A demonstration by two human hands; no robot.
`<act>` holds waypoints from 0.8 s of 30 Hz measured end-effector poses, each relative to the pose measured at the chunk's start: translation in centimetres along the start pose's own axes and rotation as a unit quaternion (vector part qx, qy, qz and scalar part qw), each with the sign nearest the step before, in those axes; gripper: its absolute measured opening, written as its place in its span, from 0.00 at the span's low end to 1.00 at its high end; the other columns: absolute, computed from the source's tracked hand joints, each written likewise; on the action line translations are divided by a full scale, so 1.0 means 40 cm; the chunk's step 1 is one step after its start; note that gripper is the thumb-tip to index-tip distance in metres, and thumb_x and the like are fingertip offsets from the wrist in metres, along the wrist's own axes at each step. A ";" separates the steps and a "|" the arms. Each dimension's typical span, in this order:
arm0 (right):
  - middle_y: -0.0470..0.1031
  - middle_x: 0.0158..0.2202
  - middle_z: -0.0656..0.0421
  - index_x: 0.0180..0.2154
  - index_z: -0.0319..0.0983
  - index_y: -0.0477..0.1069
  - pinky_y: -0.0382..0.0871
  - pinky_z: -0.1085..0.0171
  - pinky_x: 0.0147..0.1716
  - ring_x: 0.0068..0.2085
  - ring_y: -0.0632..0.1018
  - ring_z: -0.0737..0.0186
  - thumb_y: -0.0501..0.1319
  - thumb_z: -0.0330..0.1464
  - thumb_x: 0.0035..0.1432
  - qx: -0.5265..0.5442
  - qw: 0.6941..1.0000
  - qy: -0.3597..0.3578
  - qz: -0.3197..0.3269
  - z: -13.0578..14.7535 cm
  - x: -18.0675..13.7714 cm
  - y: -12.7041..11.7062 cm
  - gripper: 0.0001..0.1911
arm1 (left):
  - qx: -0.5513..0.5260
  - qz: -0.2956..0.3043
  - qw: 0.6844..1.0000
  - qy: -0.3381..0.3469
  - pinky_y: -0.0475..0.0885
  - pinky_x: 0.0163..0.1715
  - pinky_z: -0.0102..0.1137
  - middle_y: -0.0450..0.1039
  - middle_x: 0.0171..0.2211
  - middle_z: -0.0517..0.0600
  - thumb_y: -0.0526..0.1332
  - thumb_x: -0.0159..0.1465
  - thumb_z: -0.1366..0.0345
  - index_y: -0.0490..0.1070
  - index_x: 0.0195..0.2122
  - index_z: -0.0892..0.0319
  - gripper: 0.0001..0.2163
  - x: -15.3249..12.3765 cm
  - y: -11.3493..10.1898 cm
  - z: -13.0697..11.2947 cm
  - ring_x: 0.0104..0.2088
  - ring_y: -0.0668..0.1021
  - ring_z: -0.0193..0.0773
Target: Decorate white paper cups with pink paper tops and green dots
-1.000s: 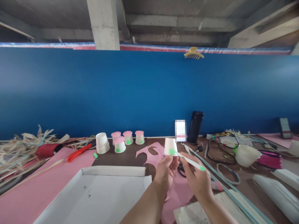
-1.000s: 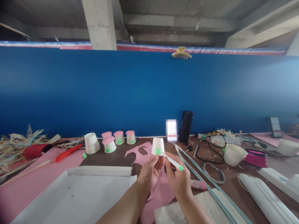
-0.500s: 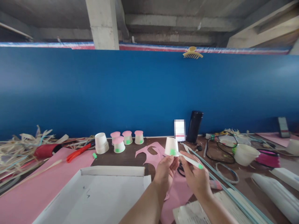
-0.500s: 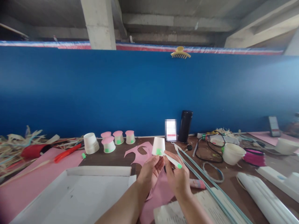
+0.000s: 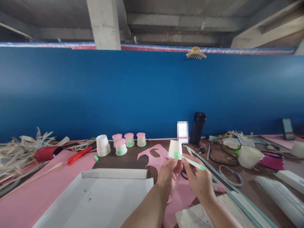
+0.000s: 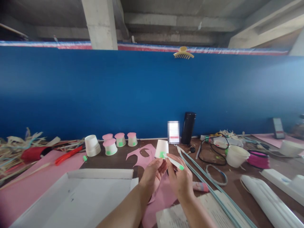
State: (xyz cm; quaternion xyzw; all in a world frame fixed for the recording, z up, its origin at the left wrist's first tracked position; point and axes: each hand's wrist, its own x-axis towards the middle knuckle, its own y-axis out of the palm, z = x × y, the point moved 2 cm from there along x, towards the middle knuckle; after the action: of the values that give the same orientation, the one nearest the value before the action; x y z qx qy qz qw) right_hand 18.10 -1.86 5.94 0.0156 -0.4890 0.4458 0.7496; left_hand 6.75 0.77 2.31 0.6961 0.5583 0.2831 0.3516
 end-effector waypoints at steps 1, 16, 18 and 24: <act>0.80 0.41 0.55 0.43 0.41 0.75 0.73 0.62 0.43 0.43 0.80 0.57 0.56 0.40 0.62 -0.001 1.000 -0.002 -0.004 0.000 0.000 0.000 0.14 | -0.001 -0.001 1.000 0.000 0.68 0.50 0.32 0.77 0.36 0.53 0.71 0.54 0.63 0.77 0.33 0.63 0.10 0.000 0.000 0.001 0.41 0.77 0.37; 0.80 0.42 0.55 0.46 0.42 0.75 0.74 0.60 0.44 0.44 0.80 0.57 0.55 0.38 0.63 0.003 1.000 -0.021 0.011 0.005 0.005 0.009 0.14 | 0.024 0.014 1.000 0.007 0.67 0.50 0.33 0.76 0.36 0.53 0.71 0.53 0.62 0.77 0.34 0.63 0.12 -0.001 0.008 0.000 0.41 0.77 0.39; 0.80 0.42 0.55 0.46 0.41 0.75 0.73 0.61 0.45 0.44 0.80 0.57 0.56 0.38 0.63 0.005 1.000 -0.022 0.015 0.005 0.004 0.009 0.14 | 0.025 0.008 1.000 0.007 0.68 0.49 0.33 0.76 0.35 0.53 0.72 0.52 0.62 0.77 0.34 0.63 0.12 0.001 0.007 0.000 0.41 0.77 0.39; 0.80 0.41 0.55 0.42 0.41 0.76 0.73 0.60 0.44 0.43 0.80 0.56 0.56 0.39 0.62 -0.011 0.999 -0.011 0.037 0.004 -0.003 0.009 0.13 | 0.034 -0.007 0.999 0.013 0.67 0.50 0.35 0.76 0.33 0.53 0.73 0.50 0.61 0.77 0.32 0.64 0.13 0.008 0.005 -0.001 0.39 0.77 0.40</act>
State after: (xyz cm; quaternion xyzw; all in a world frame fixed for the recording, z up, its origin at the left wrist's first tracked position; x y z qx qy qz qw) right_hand 17.73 -1.79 5.79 -0.0059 -0.5024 0.4678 0.7271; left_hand 6.91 1.05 2.50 0.6997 0.5771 0.2707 0.3227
